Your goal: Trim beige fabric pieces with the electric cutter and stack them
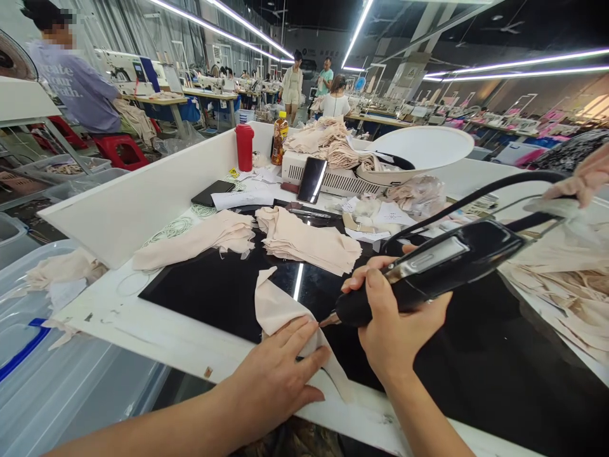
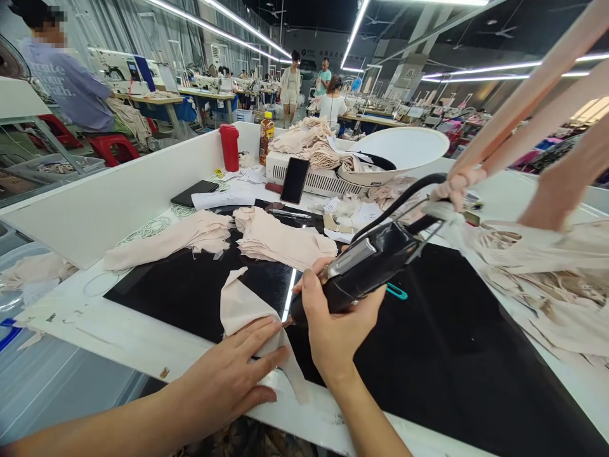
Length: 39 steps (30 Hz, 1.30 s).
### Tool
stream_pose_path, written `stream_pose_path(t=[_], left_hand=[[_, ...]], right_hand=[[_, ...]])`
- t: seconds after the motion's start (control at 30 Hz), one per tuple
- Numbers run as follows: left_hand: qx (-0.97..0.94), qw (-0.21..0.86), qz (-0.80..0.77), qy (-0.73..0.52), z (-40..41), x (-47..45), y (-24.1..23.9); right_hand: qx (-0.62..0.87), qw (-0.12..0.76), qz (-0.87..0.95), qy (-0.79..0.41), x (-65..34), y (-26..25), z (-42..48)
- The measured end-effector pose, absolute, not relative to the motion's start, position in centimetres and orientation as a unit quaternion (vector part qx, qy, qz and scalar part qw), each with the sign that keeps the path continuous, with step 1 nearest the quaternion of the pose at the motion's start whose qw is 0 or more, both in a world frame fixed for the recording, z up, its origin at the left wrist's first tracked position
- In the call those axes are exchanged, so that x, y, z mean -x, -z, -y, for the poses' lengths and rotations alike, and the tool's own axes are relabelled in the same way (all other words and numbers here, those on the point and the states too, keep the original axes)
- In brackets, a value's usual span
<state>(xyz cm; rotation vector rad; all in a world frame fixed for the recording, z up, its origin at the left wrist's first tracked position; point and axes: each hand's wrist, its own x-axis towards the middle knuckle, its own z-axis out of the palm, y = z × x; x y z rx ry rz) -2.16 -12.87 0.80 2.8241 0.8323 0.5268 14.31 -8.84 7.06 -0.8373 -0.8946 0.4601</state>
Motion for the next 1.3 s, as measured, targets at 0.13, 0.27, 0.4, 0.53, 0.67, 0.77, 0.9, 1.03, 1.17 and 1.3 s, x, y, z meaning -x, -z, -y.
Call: stream_pose_path(t=[0.13,0.27,0.4,0.53,0.67,0.77,0.9,1.03,1.17,1.3], left_hand=[[-0.942,0.064,-0.282,-0.172,12.0,3.1,-2.0],[-0.946,0.044,-0.283,-0.153,10.2,4.7,-2.2],[-0.948,0.003,-0.296,-0.114,9.0,5.5,-2.4],[-0.936,-0.050,-0.346,-0.035,9.5,4.3,-3.0],[-0.914,-0.041,-0.403,0.022,10.3,2.2,-3.9],[-0.903,-0.010,-0.428,0.030,10.6,1.3,-4.7],[-0.899,-0.004,-0.437,0.029,10.6,1.5,-5.1],[-0.899,-0.040,-0.435,0.040,10.4,1.6,-4.8],[-0.890,-0.047,-0.451,0.050,10.5,1.2,-4.6],[-0.889,-0.054,-0.452,0.054,10.4,0.8,-4.4]], right_hand=[[0.406,0.786,0.408,-0.227,-14.7,-7.1,8.7],[0.397,0.793,0.403,-0.226,-15.6,-7.6,9.0],[0.399,0.789,0.412,-0.220,-16.5,-7.7,9.6],[0.401,0.788,0.414,-0.216,-17.0,-7.8,10.5],[0.406,0.787,0.409,-0.218,-17.1,-8.0,11.4],[0.405,0.788,0.410,-0.218,-17.0,-8.1,11.7],[0.397,0.791,0.403,-0.232,-16.8,-8.2,12.2],[0.386,0.792,0.401,-0.252,-16.4,-8.3,12.9],[0.360,0.794,0.409,-0.270,-15.9,-8.2,13.4],[0.344,0.793,0.420,-0.277,-15.3,-7.8,13.5]])
